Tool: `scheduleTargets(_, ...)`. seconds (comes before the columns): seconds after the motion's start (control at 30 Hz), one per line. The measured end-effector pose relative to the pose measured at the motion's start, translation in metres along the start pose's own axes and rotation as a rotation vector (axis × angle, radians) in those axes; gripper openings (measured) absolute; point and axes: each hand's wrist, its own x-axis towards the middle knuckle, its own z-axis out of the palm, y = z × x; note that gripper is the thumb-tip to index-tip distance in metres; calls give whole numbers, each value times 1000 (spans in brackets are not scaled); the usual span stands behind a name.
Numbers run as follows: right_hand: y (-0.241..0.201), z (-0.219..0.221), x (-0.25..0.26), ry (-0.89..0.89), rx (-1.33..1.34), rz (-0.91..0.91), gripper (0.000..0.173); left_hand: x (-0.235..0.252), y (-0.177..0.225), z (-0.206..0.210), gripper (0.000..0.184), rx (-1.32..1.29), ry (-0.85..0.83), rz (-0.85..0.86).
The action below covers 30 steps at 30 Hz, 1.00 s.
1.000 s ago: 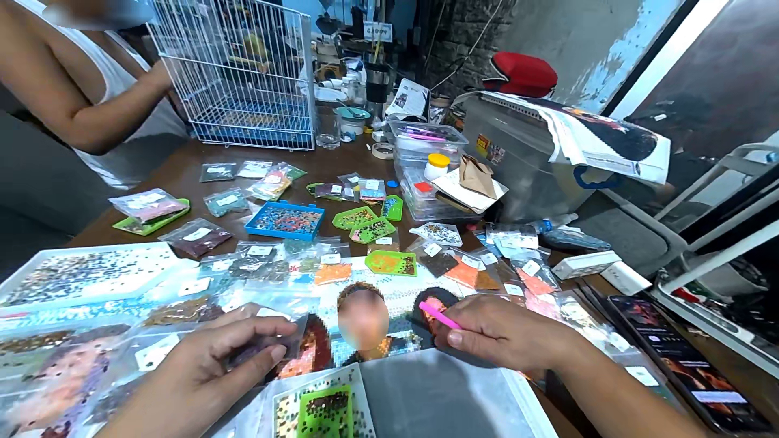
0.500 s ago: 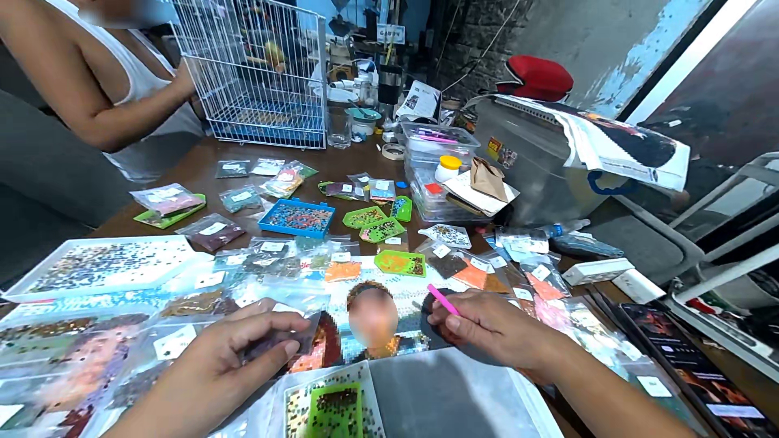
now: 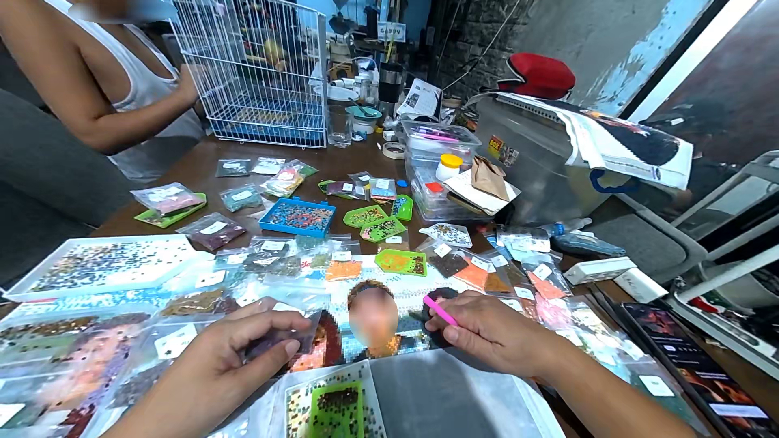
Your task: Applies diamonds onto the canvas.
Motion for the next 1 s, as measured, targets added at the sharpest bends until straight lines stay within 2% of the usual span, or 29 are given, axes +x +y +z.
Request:
scheduleTargets(0.17, 2, -3, -2, -29, 83, -44, 53, 0, -1, 0, 21, -6, -2, 3)
scheduleTargets(0.27, 9, -9, -5, -26, 167, 13, 53, 0, 1, -3, 22, 5, -18, -25)
scheduleTargets(0.43, 18, -21, -9, 190, 257, 214, 45, 1, 7, -5, 23, 33, -12, -92)
scheduleTargets(0.57, 23, -23, -9, 227, 199, 316, 40, 2, 8, -6, 26, 30, 19, -136)
scheduleTargets(0.67, 22, -20, -8, 186, 70, 365, 43, 3, 8, -6, 26, 18, 37, -159)
scheduleTargets(0.77, 21, -20, -7, 231, -23, 408, 43, 3, 9, -7, 27, 14, 49, -168)
scheduleTargets(0.87, 21, -24, -7, 272, -8, 514, 43, 4, 12, -7, 38, 0, 80, -186)
scheduleTargets(1.0, 20, -32, -8, 282, 107, 627, 42, 5, 15, -9, 65, -34, 144, -245)
